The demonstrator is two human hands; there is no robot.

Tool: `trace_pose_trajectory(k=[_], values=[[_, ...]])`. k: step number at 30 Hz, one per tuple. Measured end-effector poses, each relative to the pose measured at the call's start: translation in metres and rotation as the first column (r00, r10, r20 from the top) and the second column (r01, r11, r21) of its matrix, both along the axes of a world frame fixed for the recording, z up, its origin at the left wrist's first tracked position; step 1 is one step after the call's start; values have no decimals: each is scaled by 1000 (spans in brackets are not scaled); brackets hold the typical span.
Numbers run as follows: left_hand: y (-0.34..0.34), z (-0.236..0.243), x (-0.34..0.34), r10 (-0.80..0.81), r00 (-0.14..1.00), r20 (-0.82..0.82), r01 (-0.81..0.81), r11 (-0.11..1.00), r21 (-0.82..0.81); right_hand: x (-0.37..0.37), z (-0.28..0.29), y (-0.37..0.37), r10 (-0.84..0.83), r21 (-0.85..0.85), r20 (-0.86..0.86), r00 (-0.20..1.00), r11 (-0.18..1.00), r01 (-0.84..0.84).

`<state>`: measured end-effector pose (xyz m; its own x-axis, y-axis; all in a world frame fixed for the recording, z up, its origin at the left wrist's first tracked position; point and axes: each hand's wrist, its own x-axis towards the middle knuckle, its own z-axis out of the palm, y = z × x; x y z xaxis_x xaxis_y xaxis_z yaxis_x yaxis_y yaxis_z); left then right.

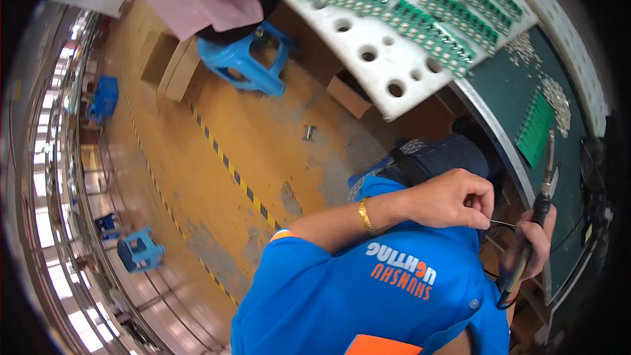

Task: The person solders electronic components onto a circuit board strip using a soldering iron and solder wire.

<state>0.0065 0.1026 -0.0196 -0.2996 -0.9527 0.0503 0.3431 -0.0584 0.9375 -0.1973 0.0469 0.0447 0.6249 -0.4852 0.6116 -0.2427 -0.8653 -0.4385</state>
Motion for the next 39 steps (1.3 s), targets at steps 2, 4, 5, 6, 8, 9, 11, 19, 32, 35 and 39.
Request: trace_pose_trajectory(k=[2, 4, 5, 6, 8, 9, 11, 19, 32, 35, 39], values=[[3, -3, -2, -19, 998, -56, 18, 1000, -11, 4, 1, -1, 12, -44, -9, 1000, 999, -12], [8, -6, 0, 19, 996, -86, -21, 1000, -22, 10, 3, 0, 36, -44, -43, 998, 998, -38], [9, -8, 0, 33, 994, -102, -36, 999, -35, 11, 3, 0, 38, -47, -63, 997, 998, -41], [10, -10, 1, 45, 993, -112, -49, 998, -33, 11, 3, -1, 43, -49, -76, 996, 998, -47], [9, -12, 3, 64, 990, -124, -68, 997, -28, 17, 3, -1, 27, -82, -87, 996, 996, -34], [9, -12, 3, 60, 990, -131, -65, 997, -30, 19, 3, -1, -1, -118, -86, 996, 993, -9], [6, -11, 3, 66, 987, -144, -69, 997, -22, 17, 5, -3, -5, -101, -100, 995, 995, -5], [-14, -5, 7, -6, 997, 71, 14, 995, -103, 5, 4, -11, -82, -49, -26, 996, 996, 81], [-81, 15, -4, 348, 878, 330, -370, 929, 6, -50, -26, -23, -322, 231, 240, 916, 935, 268], [-88, 6, -3, 477, 772, 420, -475, 872, -115, -53, -28, -33, -326, 228, 167, 931, 931, 285], [-95, 9, -4, 539, 650, 536, -456, 841, -293, -49, -22, -47, -292, 222, 84, 953, 938, 267]])
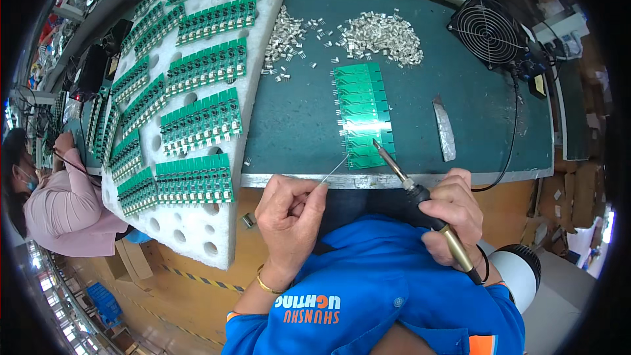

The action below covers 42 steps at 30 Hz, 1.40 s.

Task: The person solders electronic components onto a circuit board strip using a soldering iron and solder wire.

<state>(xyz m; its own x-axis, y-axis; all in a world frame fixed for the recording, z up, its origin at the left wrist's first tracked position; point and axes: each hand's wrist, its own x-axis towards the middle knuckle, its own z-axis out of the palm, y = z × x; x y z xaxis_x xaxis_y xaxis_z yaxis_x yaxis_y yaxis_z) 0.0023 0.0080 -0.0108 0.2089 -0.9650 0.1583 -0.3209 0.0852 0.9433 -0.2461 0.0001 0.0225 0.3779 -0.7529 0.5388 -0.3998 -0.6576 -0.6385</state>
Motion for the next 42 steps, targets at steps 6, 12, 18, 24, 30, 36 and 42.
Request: trace_pose_trajectory(k=[6, 12, 18, 24, 30, 36, 42], values=[[1, -4, -6, 14, 992, 123, -8, 999, -50, 4, -6, -6, -7, -1, 6, 1000, 1000, 7], [2, -10, -7, 32, 982, 185, -19, 998, -68, 8, -9, -8, 22, 35, 23, 999, 999, -23], [4, -8, -8, 23, 979, 204, -10, 998, -66, 9, -7, -7, 29, 16, -27, 999, 999, -29], [4, -15, -11, 9, 973, 233, 20, 992, -123, 7, -9, -5, 41, 19, -61, 997, 999, -40], [4, -11, -9, 8, 973, 231, 31, 986, -163, 10, -7, -5, 46, -8, -69, 997, 999, -47], [-4, -17, -13, 8, 975, 222, 24, 990, -142, 8, -10, -11, 44, 6, -93, 995, 999, -43], [7, -12, 3, 37, 954, 299, 14, 986, -167, 18, -11, -13, 110, -31, -32, 993, 993, -111]])
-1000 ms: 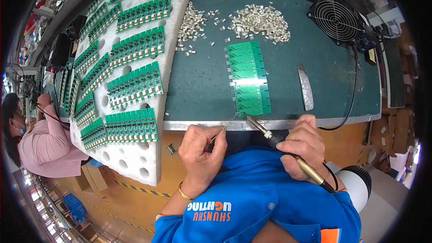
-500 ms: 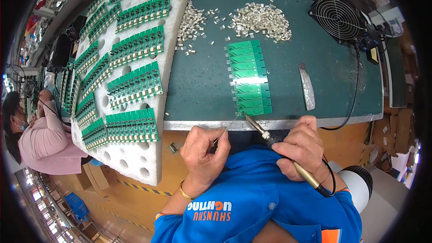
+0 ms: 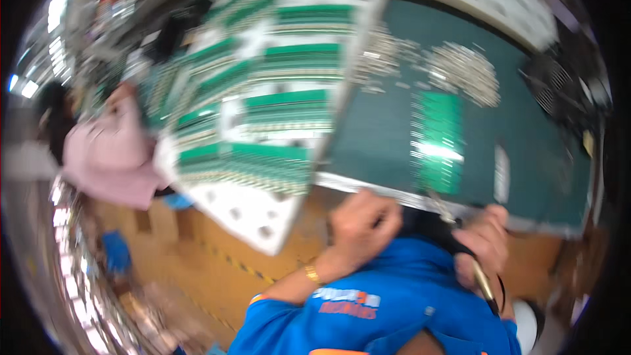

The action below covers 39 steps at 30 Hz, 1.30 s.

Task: The person solders electronic components onto a circuit board strip using a soldering iron and solder wire.

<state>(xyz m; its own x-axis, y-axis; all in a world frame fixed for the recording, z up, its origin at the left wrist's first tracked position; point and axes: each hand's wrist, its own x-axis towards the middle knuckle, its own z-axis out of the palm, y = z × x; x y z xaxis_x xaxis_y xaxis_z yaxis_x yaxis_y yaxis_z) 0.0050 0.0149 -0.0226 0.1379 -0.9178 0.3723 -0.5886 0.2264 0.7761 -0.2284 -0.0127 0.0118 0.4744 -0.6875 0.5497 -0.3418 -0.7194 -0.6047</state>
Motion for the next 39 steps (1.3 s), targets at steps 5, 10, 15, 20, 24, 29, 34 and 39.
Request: trace_pose_trajectory(k=[5, 10, 15, 20, 24, 29, 34, 39], values=[[-12, -14, -16, -6, 986, -167, -12, 994, -107, -21, -34, 9, -95, -105, 159, 983, 988, 112], [-8, -23, -19, 55, 977, -205, -100, 971, -216, -11, -59, -5, -125, -88, 187, 974, 986, 144], [-16, -26, -17, 86, 968, -235, -146, 957, -250, -19, -69, -10, -171, -74, 200, 965, 979, 189], [-19, -30, -14, 87, 974, -211, -140, 957, -253, -17, -72, -14, -245, -128, 189, 951, 954, 271], [-22, -35, -16, 76, 977, -201, -134, 946, -294, -16, -75, -18, -258, -153, 191, 947, 945, 288], [-21, -35, -16, 87, 985, -146, -132, 934, -331, -13, -72, -15, -295, -155, 181, 938, 933, 323], [-21, -36, -16, 71, 987, -146, -117, 935, -333, -10, -68, -15, -329, -137, 177, 928, 925, 354], [-20, -40, -16, 70, 990, -119, -105, 941, -321, -16, -73, -17, -300, -80, 220, 928, 943, 323]])
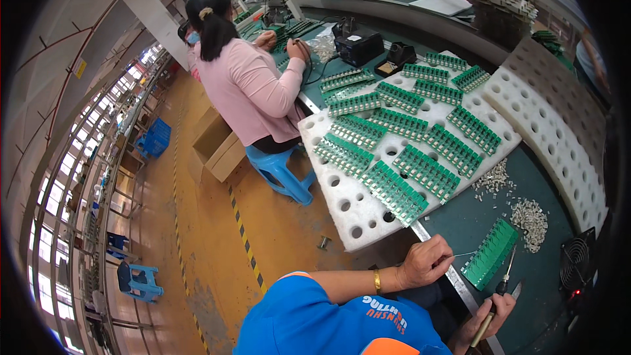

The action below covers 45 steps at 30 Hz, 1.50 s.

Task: The person solders electronic components onto a circuit board strip using a soldering iron and solder wire.

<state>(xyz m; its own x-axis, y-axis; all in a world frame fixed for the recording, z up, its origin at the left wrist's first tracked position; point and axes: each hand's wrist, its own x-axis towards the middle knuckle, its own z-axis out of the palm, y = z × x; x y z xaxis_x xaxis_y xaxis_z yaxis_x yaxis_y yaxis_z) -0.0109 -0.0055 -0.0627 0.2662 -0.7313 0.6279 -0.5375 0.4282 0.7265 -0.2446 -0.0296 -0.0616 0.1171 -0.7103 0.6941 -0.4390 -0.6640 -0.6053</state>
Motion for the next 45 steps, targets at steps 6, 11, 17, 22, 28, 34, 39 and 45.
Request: trace_pose_trajectory(k=[6, 11, 17, 22, 28, 34, 39, 45], values=[[-1, 0, 1, -14, 999, 38, 14, 1000, 9, 1, 3, -2, 27, 189, 170, 985, 980, -59], [-2, 3, -1, 23, 999, 45, -22, 999, -26, -6, 0, -4, 70, 147, 91, 993, 986, -82], [2, 3, -1, 2, 1000, -24, 0, 997, 83, 2, 5, 0, 58, 207, 152, 987, 974, -89], [9, 16, -4, -8, 988, -155, 34, 986, 160, 4, 11, 14, 8, 320, 205, 979, 944, -75], [8, 12, -10, -59, 967, -247, 107, 977, 183, -9, 30, 30, -72, 353, 167, 983, 935, 9], [16, 26, 12, 70, 988, 134, -76, 997, 34, 9, 65, 17, 187, 105, 68, 980, 975, -194], [13, 20, 9, -52, 998, 45, 47, 993, 112, 11, 78, 21, 163, 110, -116, 980, 983, -150], [15, 22, 3, -192, 981, 14, 188, 971, 144, 9, 81, 24, 162, 145, -176, 971, 980, -138]])
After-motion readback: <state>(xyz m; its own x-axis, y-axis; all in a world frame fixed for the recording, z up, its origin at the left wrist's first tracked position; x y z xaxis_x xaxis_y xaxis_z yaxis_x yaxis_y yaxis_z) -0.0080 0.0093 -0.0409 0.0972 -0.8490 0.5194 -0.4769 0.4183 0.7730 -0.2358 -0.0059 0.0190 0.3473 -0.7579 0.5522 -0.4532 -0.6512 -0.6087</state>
